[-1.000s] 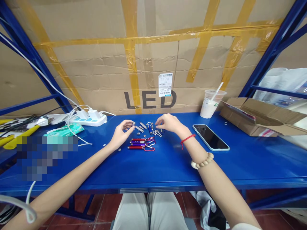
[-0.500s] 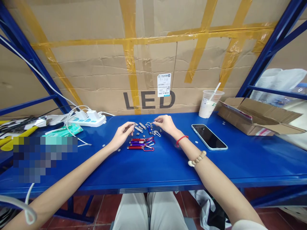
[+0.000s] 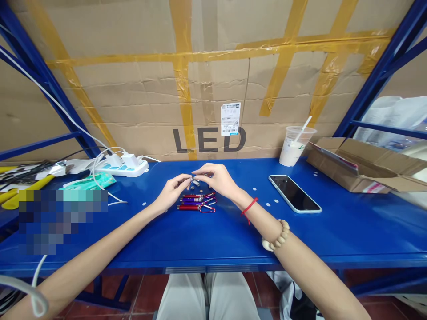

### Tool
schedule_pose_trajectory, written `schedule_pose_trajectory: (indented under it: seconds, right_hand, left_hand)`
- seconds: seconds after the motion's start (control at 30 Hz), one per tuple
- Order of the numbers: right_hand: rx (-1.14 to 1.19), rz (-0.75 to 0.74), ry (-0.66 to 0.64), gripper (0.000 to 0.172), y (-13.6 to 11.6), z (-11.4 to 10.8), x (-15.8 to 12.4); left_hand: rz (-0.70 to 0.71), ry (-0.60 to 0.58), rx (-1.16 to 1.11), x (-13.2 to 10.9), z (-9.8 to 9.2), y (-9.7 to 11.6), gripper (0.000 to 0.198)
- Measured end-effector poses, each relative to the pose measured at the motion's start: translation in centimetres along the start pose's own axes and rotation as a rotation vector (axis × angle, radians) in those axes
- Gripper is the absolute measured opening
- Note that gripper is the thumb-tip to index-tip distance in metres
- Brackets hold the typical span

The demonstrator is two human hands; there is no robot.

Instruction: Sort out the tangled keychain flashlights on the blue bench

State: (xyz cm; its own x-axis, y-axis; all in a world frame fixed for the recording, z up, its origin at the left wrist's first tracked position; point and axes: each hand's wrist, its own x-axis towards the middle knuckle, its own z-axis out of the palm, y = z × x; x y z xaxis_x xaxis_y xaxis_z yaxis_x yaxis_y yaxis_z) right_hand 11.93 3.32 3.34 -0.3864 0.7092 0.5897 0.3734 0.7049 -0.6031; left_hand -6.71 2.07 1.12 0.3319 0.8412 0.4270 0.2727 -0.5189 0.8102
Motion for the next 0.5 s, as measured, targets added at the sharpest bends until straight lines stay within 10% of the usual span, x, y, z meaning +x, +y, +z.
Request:
schedule_pose_trajectory:
  seconds: [0.23, 0.4, 0.5]
  right_hand:
    - [-0.092, 0.153, -0.298, 0.038, 0.9, -2.0, 0.3]
    - [-0.071, 0.147, -0.64, 0.045, -3.4, -2.0, -1.5]
    - [-0.127, -0.001, -0.59, 0.053, -6.1, -0.5, -4.8]
  left_hand:
    - [-0.072, 0.153, 0.02, 0.6, -0.3, -1.8, 0.021]
    - [-0.082, 0.182, -0.003, 0.8, -0.4, -2.3, 0.019]
    - [-0.08, 0.192, -0.023, 0.9, -0.4, -2.4, 0.018]
